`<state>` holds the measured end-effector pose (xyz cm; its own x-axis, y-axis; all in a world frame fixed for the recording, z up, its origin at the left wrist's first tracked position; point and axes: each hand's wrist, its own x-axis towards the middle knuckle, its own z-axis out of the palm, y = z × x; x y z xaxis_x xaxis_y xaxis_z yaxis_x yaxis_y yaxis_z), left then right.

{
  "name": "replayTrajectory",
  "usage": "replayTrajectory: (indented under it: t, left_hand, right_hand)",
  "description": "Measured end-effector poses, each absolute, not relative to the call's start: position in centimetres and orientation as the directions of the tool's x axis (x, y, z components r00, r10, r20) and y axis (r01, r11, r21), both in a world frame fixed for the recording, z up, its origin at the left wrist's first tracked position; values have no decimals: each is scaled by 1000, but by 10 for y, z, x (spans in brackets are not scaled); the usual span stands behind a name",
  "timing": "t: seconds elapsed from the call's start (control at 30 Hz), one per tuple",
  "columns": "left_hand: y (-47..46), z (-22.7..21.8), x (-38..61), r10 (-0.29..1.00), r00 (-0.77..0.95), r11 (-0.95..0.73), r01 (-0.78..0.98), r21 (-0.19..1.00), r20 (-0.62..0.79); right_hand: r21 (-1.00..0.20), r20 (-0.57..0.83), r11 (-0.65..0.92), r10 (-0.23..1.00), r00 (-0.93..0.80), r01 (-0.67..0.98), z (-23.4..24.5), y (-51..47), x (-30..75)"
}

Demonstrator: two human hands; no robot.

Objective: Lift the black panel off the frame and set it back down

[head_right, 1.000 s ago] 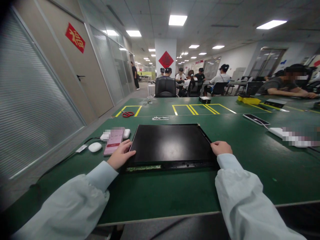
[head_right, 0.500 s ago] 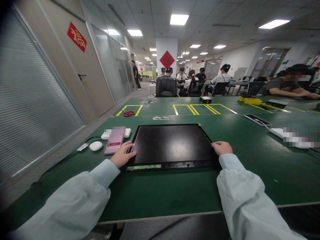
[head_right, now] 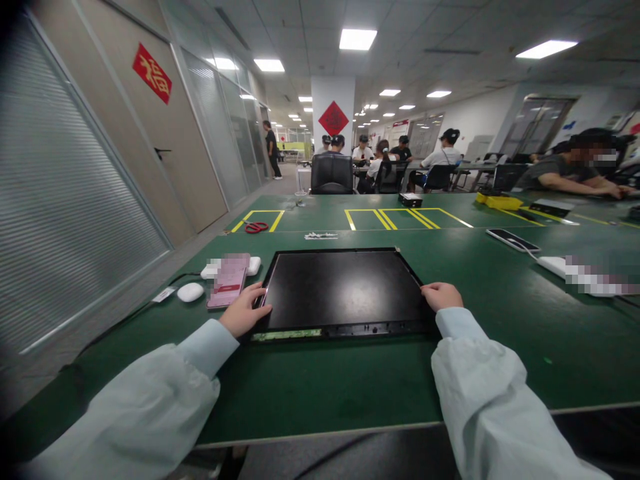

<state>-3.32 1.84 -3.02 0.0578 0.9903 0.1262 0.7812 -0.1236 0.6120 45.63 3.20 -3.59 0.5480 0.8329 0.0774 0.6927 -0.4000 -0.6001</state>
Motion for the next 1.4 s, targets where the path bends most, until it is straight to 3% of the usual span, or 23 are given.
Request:
replayTrajectory:
  t: [0.27,0.4,0.53,0.63,0.83,1.07,1.4]
  left_hand:
    - [13,-28,-30,985,116,-169,789,591,127]
    - [8,-21,-33,968,184,-249,813,526,172]
    - [5,-10,-39,898,387,-440,795,418,210]
    - [5,-4,-43,844,511,-528,743,411,161]
    - [6,0,-42,846,522,-523,771,363,110]
    - [5,3,-43,799,583,-595,728,340,148]
    - [4,1,-41,783,591,-610,668,426,195]
  right_hand:
    - [-591,94,-394,833,545,704,-35,31,455]
    - [-580,102,-403,827,553,709,-35,29,455]
    - [-589,113,-398,821,560,703,-36,30,456]
    - [-593,127,-387,821,557,706,-39,31,457]
    - [-583,120,-381,833,540,717,-43,33,460]
    - [-572,97,-392,840,533,720,-39,32,457]
    - [-549,111,-364,861,497,752,-39,32,454]
